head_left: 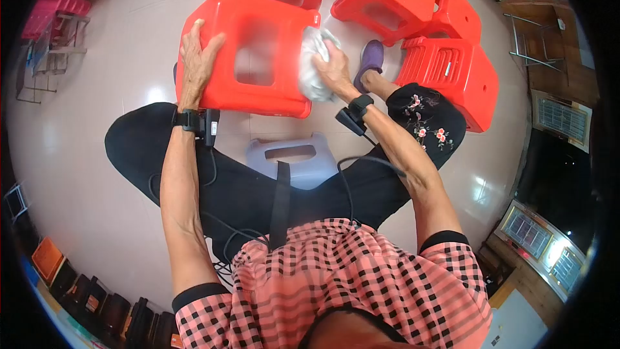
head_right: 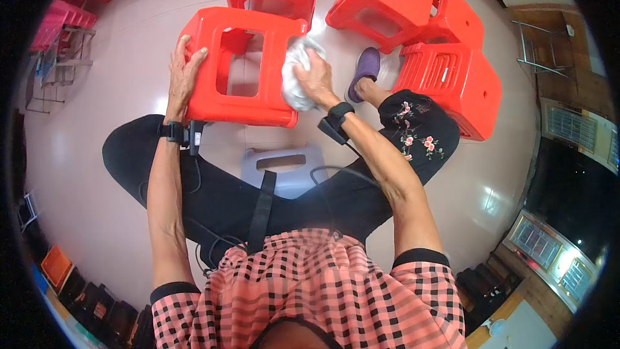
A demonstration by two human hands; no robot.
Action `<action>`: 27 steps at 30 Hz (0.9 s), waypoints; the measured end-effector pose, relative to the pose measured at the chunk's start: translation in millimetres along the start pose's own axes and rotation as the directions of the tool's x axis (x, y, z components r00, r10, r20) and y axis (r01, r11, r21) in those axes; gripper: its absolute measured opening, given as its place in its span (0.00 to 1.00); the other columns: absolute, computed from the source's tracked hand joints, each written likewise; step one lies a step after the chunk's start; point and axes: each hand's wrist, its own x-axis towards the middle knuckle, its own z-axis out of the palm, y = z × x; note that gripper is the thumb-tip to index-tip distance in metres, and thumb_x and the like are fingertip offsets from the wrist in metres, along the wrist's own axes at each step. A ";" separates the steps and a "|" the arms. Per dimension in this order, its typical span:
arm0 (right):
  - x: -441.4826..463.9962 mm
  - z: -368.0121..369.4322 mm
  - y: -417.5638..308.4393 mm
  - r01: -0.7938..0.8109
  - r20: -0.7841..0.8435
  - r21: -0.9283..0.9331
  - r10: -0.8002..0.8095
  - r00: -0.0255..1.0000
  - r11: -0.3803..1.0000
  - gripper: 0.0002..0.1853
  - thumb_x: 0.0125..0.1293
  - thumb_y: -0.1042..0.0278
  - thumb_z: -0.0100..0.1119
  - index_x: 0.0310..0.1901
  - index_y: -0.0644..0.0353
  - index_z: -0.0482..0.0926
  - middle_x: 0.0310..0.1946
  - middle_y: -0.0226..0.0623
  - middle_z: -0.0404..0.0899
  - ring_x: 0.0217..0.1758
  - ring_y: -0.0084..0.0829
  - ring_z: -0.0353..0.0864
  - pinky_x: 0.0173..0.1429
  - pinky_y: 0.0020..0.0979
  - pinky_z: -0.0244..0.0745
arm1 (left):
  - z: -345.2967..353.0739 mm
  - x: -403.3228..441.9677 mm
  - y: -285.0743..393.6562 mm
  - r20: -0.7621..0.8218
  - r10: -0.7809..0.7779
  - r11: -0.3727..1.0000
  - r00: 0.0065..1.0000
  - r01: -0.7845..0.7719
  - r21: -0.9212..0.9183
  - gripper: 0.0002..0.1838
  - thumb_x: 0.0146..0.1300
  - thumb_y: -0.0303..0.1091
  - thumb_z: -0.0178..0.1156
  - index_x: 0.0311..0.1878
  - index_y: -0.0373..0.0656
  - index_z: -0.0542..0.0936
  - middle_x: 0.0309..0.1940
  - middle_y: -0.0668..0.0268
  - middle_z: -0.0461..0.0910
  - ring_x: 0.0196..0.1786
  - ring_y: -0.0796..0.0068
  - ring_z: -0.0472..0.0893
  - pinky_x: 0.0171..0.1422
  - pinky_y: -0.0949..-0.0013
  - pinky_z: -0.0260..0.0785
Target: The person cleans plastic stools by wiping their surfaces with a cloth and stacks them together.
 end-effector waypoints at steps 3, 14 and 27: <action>1.0 24.6 -81.8 0.148 -0.027 0.216 -0.146 0.989 0.965 0.21 0.54 0.65 0.60 0.48 0.68 0.73 0.44 0.59 0.77 0.48 0.53 0.78 0.54 0.44 0.73 | 1.9 -4.4 8.5 -0.007 -0.051 0.997 0.999 0.050 -0.064 0.36 0.60 0.53 0.58 0.68 0.43 0.63 0.62 0.50 0.64 0.66 0.50 0.60 0.70 0.51 0.51; -69.0 32.4 -69.0 0.441 0.531 0.037 -0.392 0.751 0.897 0.24 0.49 0.71 0.65 0.50 0.58 0.70 0.45 0.41 0.72 0.46 0.47 0.76 0.45 0.45 0.75 | -4.1 3.8 -0.9 -0.011 -0.024 0.999 1.000 0.023 -0.045 0.35 0.62 0.52 0.58 0.67 0.41 0.66 0.63 0.53 0.65 0.65 0.56 0.64 0.68 0.56 0.57; -44.3 -32.8 45.3 -0.386 0.080 0.004 0.384 0.920 0.923 0.24 0.55 0.61 0.60 0.52 0.62 0.72 0.42 0.52 0.81 0.48 0.47 0.81 0.54 0.42 0.74 | -3.2 16.0 -22.3 -0.005 -0.007 0.996 1.000 0.007 -0.093 0.37 0.61 0.54 0.58 0.68 0.40 0.64 0.64 0.50 0.64 0.67 0.55 0.62 0.70 0.57 0.55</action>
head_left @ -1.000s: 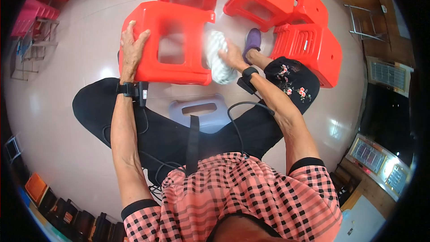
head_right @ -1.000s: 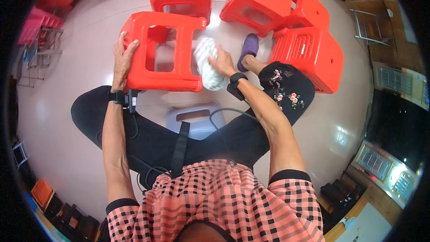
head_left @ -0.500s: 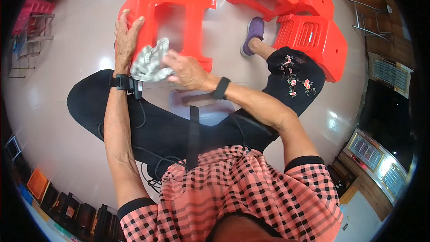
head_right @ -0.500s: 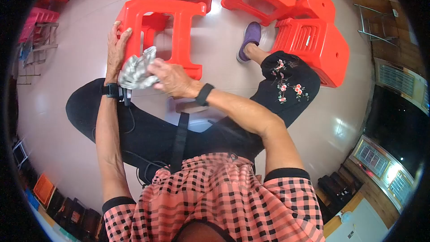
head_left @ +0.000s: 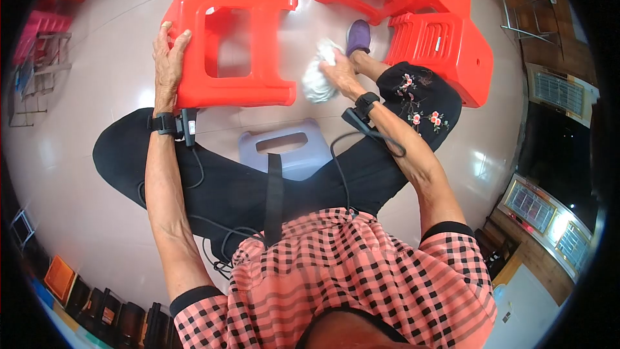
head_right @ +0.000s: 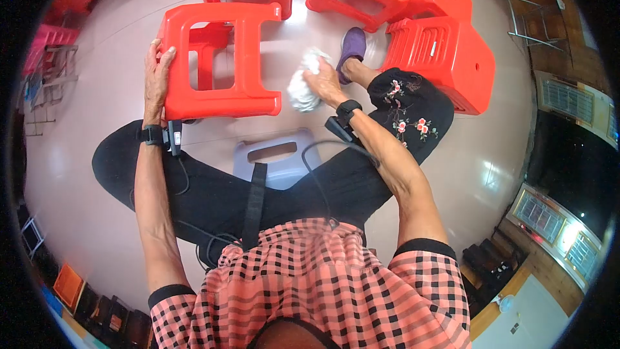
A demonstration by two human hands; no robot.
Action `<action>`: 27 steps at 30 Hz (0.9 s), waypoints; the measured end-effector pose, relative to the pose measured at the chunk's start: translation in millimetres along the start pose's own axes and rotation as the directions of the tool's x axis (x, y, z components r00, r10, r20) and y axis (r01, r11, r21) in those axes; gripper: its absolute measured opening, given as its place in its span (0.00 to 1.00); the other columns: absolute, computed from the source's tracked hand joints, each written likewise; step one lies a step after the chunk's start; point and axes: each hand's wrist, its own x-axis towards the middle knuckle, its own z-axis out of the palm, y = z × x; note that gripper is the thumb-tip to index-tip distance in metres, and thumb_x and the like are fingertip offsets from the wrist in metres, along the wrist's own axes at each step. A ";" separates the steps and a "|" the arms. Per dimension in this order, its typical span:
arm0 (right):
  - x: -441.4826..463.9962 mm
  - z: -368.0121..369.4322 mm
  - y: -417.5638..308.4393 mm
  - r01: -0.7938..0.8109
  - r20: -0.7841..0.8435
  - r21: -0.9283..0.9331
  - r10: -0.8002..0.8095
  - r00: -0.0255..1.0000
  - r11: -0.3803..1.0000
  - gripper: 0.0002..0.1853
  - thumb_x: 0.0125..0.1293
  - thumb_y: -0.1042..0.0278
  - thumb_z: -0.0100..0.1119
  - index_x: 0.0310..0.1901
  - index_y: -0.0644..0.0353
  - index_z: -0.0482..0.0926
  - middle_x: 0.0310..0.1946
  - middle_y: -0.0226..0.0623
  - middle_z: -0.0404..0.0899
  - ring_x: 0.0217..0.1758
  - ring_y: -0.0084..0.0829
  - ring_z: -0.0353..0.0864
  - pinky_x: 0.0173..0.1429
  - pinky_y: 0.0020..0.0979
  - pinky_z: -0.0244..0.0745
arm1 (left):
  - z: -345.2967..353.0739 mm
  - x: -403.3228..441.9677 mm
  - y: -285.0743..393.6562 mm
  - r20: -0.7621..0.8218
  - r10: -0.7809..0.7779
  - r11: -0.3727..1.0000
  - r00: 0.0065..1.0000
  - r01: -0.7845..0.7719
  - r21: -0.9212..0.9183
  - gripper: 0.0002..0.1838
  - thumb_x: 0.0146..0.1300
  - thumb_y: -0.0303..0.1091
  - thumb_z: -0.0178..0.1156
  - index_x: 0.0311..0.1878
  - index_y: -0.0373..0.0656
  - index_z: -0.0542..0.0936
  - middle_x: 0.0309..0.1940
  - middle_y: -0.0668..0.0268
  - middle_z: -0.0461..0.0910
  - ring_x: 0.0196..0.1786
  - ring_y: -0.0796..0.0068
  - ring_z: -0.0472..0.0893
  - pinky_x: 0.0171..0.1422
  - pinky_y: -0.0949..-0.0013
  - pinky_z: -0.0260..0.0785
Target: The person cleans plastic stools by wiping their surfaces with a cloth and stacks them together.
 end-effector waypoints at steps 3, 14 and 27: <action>-15.6 22.3 -35.5 0.383 0.206 -0.010 -0.373 0.905 0.924 0.21 0.52 0.63 0.62 0.48 0.60 0.72 0.38 0.53 0.79 0.45 0.50 0.80 0.51 0.42 0.74 | -0.3 -2.5 -3.6 -0.006 0.007 1.000 1.000 -0.007 0.010 0.37 0.61 0.54 0.57 0.67 0.40 0.65 0.63 0.50 0.64 0.66 0.55 0.62 0.70 0.57 0.56; 44.2 13.1 -1.1 0.196 -0.004 -0.196 -0.200 0.980 0.961 0.27 0.54 0.60 0.61 0.55 0.62 0.71 0.45 0.56 0.79 0.49 0.53 0.79 0.55 0.43 0.74 | -6.6 -9.9 20.0 0.017 -0.043 0.999 0.999 0.043 0.026 0.37 0.61 0.55 0.57 0.67 0.42 0.64 0.63 0.51 0.62 0.66 0.54 0.61 0.70 0.56 0.56; 124.4 49.1 -143.8 0.412 0.085 -0.463 -0.424 0.902 0.785 0.20 0.64 0.63 0.48 0.58 0.38 0.74 0.52 0.47 0.73 0.55 0.52 0.74 0.58 0.49 0.71 | -3.8 -18.2 29.6 -0.013 -0.055 0.998 0.998 0.055 0.012 0.37 0.60 0.55 0.58 0.68 0.44 0.64 0.60 0.51 0.64 0.65 0.52 0.62 0.69 0.55 0.56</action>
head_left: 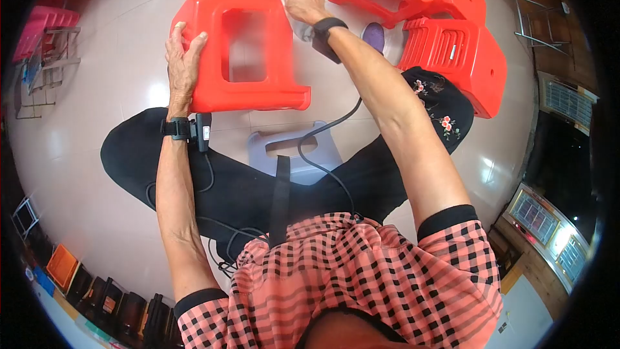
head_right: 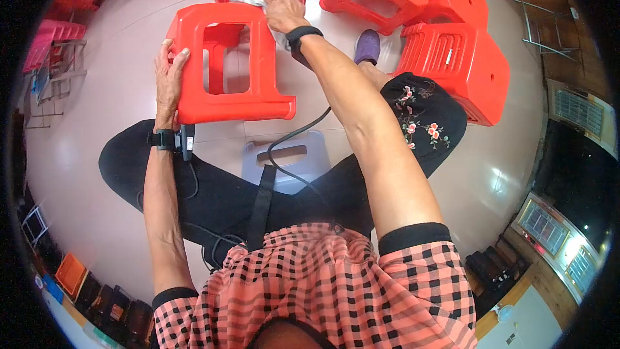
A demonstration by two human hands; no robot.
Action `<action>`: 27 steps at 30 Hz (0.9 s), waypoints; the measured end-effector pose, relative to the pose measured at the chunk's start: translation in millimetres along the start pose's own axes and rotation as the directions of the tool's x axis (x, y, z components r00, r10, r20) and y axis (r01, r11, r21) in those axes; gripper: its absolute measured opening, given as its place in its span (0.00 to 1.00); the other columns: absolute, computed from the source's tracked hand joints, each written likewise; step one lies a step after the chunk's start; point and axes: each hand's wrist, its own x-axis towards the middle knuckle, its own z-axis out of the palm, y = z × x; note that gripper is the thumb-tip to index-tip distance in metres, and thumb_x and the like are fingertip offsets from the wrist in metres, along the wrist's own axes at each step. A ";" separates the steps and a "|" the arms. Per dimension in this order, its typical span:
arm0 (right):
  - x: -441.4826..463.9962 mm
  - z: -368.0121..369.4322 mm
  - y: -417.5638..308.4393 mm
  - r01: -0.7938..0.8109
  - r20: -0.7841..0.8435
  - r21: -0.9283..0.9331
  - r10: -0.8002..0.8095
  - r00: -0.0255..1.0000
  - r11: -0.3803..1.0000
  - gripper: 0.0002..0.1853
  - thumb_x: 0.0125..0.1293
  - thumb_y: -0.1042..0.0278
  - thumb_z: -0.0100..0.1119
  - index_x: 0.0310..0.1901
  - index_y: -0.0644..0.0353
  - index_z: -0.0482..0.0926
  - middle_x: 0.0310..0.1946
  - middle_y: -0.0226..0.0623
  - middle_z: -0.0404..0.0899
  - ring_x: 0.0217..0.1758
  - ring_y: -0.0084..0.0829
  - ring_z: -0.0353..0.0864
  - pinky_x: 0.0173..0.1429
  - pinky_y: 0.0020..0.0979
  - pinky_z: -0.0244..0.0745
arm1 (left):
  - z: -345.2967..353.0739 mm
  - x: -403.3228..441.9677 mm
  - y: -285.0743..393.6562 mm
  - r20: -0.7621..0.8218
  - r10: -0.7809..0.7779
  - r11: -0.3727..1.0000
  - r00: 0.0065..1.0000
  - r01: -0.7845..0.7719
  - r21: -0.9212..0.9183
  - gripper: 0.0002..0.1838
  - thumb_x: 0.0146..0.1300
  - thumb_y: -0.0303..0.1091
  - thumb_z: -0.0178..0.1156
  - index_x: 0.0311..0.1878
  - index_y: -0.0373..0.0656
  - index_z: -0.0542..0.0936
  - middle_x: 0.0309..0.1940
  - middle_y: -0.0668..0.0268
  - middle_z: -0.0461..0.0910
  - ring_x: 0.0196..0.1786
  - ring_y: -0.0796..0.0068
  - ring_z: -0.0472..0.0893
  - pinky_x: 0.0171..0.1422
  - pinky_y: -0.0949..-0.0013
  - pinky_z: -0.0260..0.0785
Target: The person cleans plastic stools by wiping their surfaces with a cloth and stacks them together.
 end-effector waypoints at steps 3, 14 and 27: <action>-25.2 6.1 24.2 -0.106 -0.112 0.023 0.107 0.988 0.994 0.21 0.64 0.64 0.48 0.60 0.42 0.70 0.51 0.50 0.73 0.54 0.55 0.74 0.56 0.50 0.71 | 0.7 2.3 -0.6 0.003 0.038 0.994 0.999 -0.038 0.102 0.38 0.59 0.56 0.58 0.68 0.45 0.63 0.61 0.50 0.63 0.66 0.52 0.61 0.70 0.53 0.54; -192.8 -32.4 -69.3 0.171 0.081 0.436 -0.228 0.970 0.884 0.27 0.56 0.67 0.55 0.58 0.66 0.65 0.54 0.59 0.70 0.58 0.55 0.70 0.62 0.45 0.66 | 8.7 -1.9 5.6 -0.023 0.042 0.991 0.999 -0.039 0.129 0.40 0.59 0.58 0.57 0.68 0.44 0.62 0.64 0.49 0.62 0.67 0.43 0.59 0.70 0.43 0.49; -144.5 1.8 -67.5 -0.320 0.578 0.581 -0.104 0.809 0.748 0.30 0.66 0.42 0.52 0.39 0.69 0.80 0.29 0.45 0.80 0.34 0.34 0.80 0.40 0.36 0.75 | -0.7 -18.4 16.5 0.138 0.111 0.991 0.984 -0.099 -0.093 0.37 0.63 0.57 0.55 0.68 0.41 0.63 0.63 0.49 0.62 0.67 0.50 0.61 0.71 0.52 0.50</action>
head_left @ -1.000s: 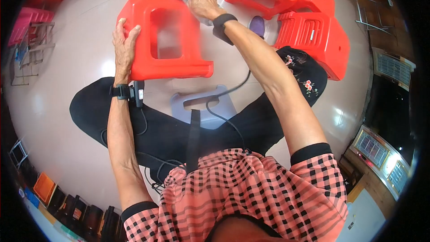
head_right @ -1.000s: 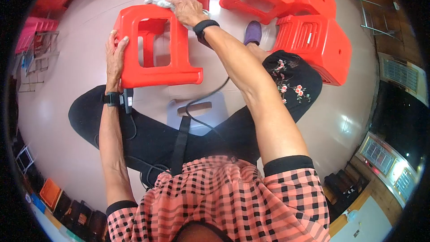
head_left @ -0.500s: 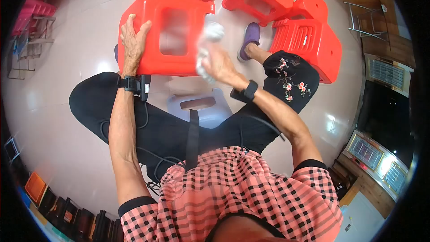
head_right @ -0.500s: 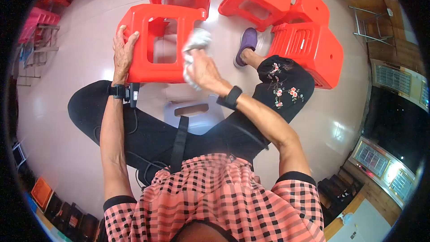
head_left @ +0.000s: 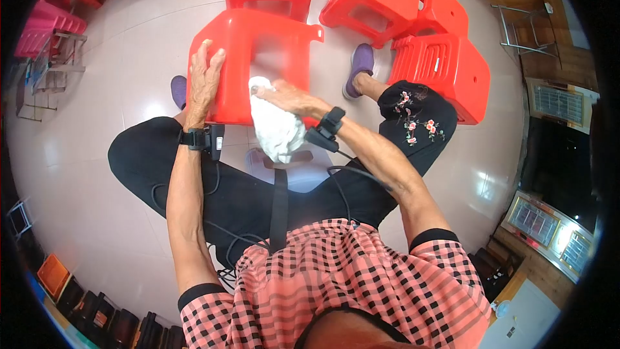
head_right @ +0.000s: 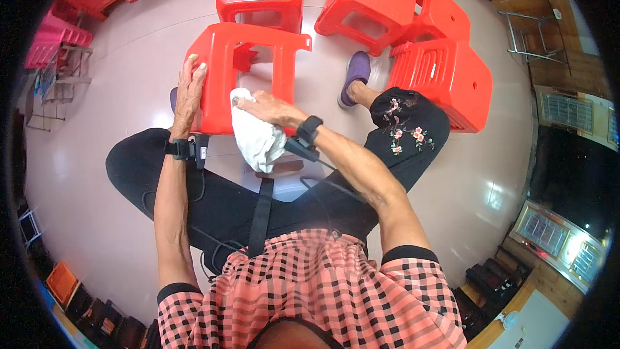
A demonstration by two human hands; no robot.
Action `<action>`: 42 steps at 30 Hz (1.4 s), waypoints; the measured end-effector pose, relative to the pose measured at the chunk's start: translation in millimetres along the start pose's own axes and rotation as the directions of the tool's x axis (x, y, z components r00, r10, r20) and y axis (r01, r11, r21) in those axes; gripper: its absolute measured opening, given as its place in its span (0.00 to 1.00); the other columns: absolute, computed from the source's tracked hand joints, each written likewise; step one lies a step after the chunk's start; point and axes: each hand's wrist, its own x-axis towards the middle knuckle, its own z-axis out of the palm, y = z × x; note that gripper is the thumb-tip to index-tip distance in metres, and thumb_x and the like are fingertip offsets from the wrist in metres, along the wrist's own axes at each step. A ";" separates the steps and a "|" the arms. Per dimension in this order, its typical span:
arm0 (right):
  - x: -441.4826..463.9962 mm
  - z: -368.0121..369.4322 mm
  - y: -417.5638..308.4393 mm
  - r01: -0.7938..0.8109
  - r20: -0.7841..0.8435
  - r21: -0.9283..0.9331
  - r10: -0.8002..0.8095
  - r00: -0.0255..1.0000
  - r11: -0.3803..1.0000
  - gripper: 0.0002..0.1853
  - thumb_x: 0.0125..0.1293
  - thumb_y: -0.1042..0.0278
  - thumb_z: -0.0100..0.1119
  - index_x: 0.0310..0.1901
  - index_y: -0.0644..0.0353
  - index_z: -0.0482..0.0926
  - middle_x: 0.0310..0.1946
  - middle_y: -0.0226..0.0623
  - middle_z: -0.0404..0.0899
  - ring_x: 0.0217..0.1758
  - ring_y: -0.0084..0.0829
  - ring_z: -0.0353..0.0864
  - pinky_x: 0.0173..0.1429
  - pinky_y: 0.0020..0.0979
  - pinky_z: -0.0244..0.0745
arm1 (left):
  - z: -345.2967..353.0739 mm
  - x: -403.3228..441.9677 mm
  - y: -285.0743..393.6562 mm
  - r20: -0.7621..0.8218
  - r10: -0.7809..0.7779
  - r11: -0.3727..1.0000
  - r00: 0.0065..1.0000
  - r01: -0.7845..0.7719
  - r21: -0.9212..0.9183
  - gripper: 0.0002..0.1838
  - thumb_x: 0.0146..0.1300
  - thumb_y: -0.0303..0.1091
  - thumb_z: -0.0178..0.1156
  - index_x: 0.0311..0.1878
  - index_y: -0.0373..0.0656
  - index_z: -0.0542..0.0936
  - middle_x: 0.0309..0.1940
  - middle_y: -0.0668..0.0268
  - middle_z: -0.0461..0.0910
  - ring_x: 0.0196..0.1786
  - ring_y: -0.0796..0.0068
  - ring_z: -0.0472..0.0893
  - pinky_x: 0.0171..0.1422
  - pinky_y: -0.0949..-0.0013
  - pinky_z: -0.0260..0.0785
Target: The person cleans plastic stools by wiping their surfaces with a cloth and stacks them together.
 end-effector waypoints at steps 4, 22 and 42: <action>9.8 -50.5 16.5 -0.015 0.199 0.334 -0.055 0.979 0.942 0.23 0.69 0.46 0.54 0.43 0.63 0.79 0.33 0.30 0.81 0.34 0.20 0.79 0.36 0.27 0.76 | -11.4 -12.4 20.7 0.122 -0.059 0.995 0.991 0.068 -0.073 0.43 0.57 0.60 0.60 0.69 0.40 0.61 0.63 0.50 0.64 0.68 0.52 0.63 0.70 0.55 0.58; 31.1 -120.5 -102.0 0.448 -0.525 -0.487 -0.661 0.536 0.750 0.20 0.55 0.56 0.58 0.48 0.55 0.80 0.43 0.45 0.81 0.43 0.45 0.82 0.47 0.41 0.77 | 31.3 8.5 36.0 0.096 0.349 0.749 0.932 -0.339 0.569 0.50 0.41 0.40 0.72 0.70 0.42 0.59 0.56 0.50 0.66 0.56 0.48 0.69 0.64 0.51 0.62; 15.8 -123.0 4.8 0.041 -0.875 -0.431 -0.429 0.226 0.901 0.17 0.56 0.69 0.54 0.48 0.61 0.76 0.37 0.53 0.76 0.46 0.51 0.76 0.52 0.47 0.71 | 36.5 10.4 10.5 0.067 0.285 0.848 0.956 -0.284 0.449 0.45 0.57 0.59 0.61 0.71 0.44 0.58 0.62 0.49 0.63 0.65 0.47 0.61 0.70 0.48 0.52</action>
